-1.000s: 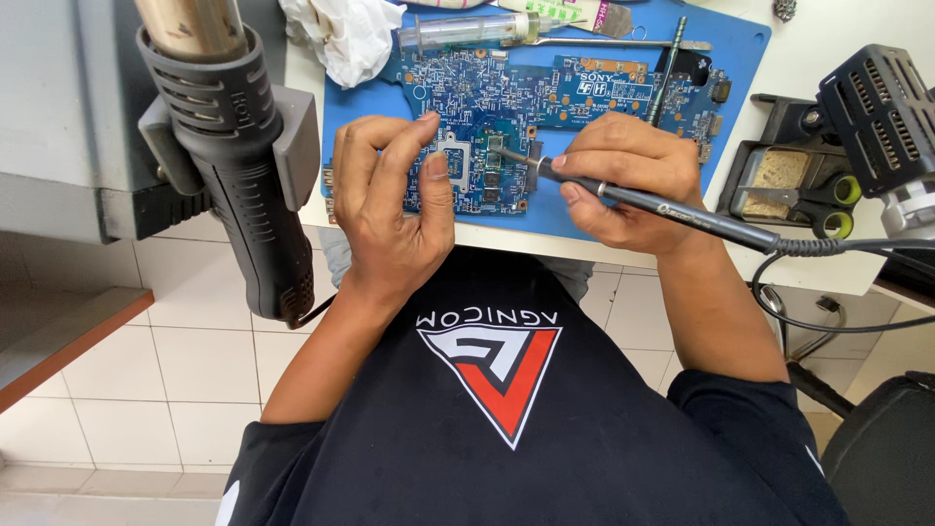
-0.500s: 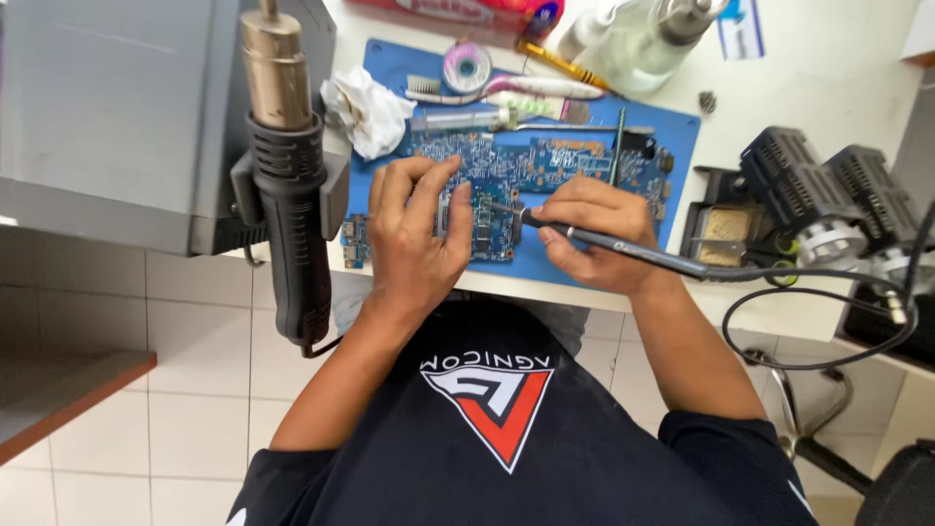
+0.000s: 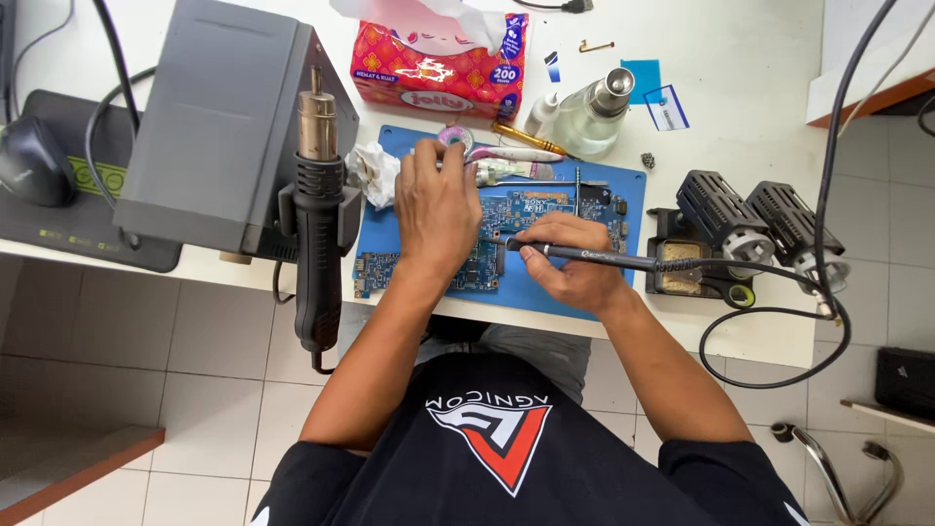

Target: The person applies flux to a circuit board, cleans the soldering iron tip with a tissue, and then solders a small component onto the board using a soldering iron and solder wire. The person continues to solder multiple points on the board.

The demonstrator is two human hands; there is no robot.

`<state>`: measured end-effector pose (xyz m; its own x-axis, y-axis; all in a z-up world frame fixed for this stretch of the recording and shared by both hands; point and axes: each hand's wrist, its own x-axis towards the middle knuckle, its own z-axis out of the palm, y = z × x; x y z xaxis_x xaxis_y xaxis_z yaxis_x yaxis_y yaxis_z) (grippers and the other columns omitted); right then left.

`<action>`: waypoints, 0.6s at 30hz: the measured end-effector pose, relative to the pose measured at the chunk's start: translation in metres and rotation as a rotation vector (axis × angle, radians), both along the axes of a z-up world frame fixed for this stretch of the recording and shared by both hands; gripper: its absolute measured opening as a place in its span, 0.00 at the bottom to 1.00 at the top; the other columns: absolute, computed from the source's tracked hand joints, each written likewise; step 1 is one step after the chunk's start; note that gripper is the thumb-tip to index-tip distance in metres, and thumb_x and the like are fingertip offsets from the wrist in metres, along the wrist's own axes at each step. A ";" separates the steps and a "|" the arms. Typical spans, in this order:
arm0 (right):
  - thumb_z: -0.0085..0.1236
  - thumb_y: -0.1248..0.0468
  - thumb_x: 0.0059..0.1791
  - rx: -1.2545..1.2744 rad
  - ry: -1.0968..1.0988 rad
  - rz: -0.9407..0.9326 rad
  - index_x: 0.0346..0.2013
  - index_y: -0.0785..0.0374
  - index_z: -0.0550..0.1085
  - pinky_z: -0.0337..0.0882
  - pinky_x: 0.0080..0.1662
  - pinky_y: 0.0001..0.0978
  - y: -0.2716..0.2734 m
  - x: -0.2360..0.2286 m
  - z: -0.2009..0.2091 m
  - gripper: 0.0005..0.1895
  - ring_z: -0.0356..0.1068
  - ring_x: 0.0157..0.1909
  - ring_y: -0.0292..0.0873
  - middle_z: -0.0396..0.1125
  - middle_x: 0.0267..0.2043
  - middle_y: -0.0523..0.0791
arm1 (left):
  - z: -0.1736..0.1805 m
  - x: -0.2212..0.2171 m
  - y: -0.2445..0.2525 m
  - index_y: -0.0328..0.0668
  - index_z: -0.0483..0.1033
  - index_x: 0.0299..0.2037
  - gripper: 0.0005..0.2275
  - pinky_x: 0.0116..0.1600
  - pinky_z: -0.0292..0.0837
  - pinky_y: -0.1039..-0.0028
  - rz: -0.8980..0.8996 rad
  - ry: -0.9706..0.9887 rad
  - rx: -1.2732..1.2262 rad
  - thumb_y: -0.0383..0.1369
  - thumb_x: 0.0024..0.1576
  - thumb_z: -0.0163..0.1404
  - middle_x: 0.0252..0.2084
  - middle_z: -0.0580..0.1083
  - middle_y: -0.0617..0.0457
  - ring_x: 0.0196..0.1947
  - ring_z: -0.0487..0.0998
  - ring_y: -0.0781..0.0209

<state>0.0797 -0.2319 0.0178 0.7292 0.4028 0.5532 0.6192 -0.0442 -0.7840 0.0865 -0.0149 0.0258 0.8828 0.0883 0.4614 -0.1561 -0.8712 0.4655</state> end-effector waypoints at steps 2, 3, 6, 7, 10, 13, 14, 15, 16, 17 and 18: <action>0.68 0.72 0.52 0.016 -0.004 -0.003 0.37 0.68 0.86 0.74 0.31 0.41 -0.001 0.007 0.006 0.02 0.74 0.27 0.51 0.77 0.29 0.53 | 0.004 0.006 0.003 0.31 0.82 0.53 0.08 0.41 0.73 0.50 0.005 0.014 0.015 0.27 0.67 0.57 0.45 0.71 0.45 0.39 0.78 0.40; 0.68 0.71 0.52 0.026 -0.001 -0.015 0.36 0.68 0.86 0.73 0.30 0.41 -0.003 0.009 0.009 0.02 0.75 0.26 0.50 0.77 0.28 0.53 | 0.004 0.009 0.003 0.30 0.82 0.51 0.07 0.41 0.74 0.49 0.000 0.033 0.024 0.26 0.67 0.56 0.45 0.72 0.43 0.39 0.80 0.38; 0.69 0.73 0.51 -0.004 -0.099 -0.202 0.38 0.67 0.86 0.77 0.37 0.43 -0.007 0.015 0.019 0.03 0.79 0.31 0.55 0.79 0.31 0.52 | -0.020 0.023 0.012 0.34 0.82 0.50 0.08 0.40 0.73 0.49 0.021 0.018 0.044 0.30 0.67 0.57 0.42 0.71 0.46 0.37 0.79 0.37; 0.69 0.73 0.51 -0.004 -0.095 -0.203 0.38 0.67 0.86 0.77 0.37 0.43 -0.010 0.018 0.022 0.03 0.79 0.31 0.55 0.79 0.31 0.52 | -0.021 0.023 0.012 0.34 0.82 0.50 0.08 0.40 0.73 0.49 0.020 0.023 0.044 0.30 0.67 0.57 0.42 0.71 0.46 0.37 0.79 0.37; 0.67 0.72 0.56 -0.053 -0.187 -0.334 0.42 0.69 0.86 0.76 0.40 0.42 -0.010 0.027 0.030 0.03 0.78 0.32 0.55 0.77 0.32 0.52 | -0.027 0.027 0.013 0.39 0.83 0.49 0.07 0.39 0.74 0.53 0.041 0.076 0.029 0.32 0.68 0.55 0.41 0.72 0.50 0.37 0.80 0.42; 0.66 0.70 0.58 -0.009 -0.185 -0.382 0.42 0.70 0.85 0.78 0.41 0.39 -0.002 0.034 0.035 0.05 0.81 0.34 0.51 0.77 0.32 0.50 | -0.036 0.038 0.011 0.38 0.82 0.44 0.06 0.39 0.72 0.49 0.054 0.041 0.083 0.33 0.65 0.60 0.39 0.70 0.49 0.36 0.78 0.38; 0.66 0.70 0.58 -0.009 -0.188 -0.388 0.42 0.70 0.85 0.77 0.40 0.41 0.001 0.037 0.036 0.05 0.80 0.34 0.54 0.76 0.32 0.51 | -0.037 0.041 0.010 0.38 0.82 0.43 0.06 0.39 0.72 0.49 0.051 0.065 0.089 0.33 0.64 0.60 0.39 0.70 0.49 0.36 0.78 0.37; 0.66 0.70 0.59 -0.009 -0.193 -0.396 0.43 0.71 0.85 0.76 0.39 0.42 0.003 0.041 0.037 0.05 0.80 0.34 0.57 0.75 0.32 0.53 | -0.038 0.045 0.009 0.39 0.83 0.41 0.07 0.39 0.72 0.49 0.047 0.087 0.094 0.34 0.63 0.61 0.39 0.70 0.48 0.36 0.78 0.37; 0.66 0.70 0.59 -0.010 -0.192 -0.397 0.43 0.71 0.85 0.76 0.39 0.42 0.003 0.043 0.036 0.05 0.80 0.34 0.57 0.75 0.32 0.53 | -0.040 0.048 0.009 0.39 0.83 0.41 0.07 0.39 0.72 0.49 0.045 0.088 0.094 0.34 0.63 0.61 0.39 0.70 0.48 0.36 0.78 0.37; 0.65 0.70 0.59 0.006 -0.171 -0.390 0.44 0.71 0.85 0.76 0.39 0.41 0.004 0.045 0.034 0.05 0.80 0.34 0.55 0.75 0.32 0.53 | -0.041 0.049 0.009 0.37 0.83 0.41 0.09 0.39 0.73 0.47 0.044 0.135 0.099 0.36 0.63 0.62 0.39 0.70 0.47 0.37 0.79 0.35; 0.65 0.69 0.59 0.023 -0.149 -0.384 0.45 0.71 0.85 0.76 0.39 0.40 0.004 0.047 0.033 0.06 0.80 0.35 0.54 0.75 0.33 0.53 | -0.043 0.050 0.010 0.36 0.83 0.41 0.10 0.39 0.74 0.46 0.043 0.182 0.105 0.37 0.62 0.63 0.38 0.71 0.46 0.37 0.79 0.33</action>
<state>0.1263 -0.2275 0.0508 0.7352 0.1038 0.6698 0.6681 -0.2778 -0.6903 0.1367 -0.0054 -0.0169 0.9488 0.0880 0.3032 -0.0390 -0.9203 0.3892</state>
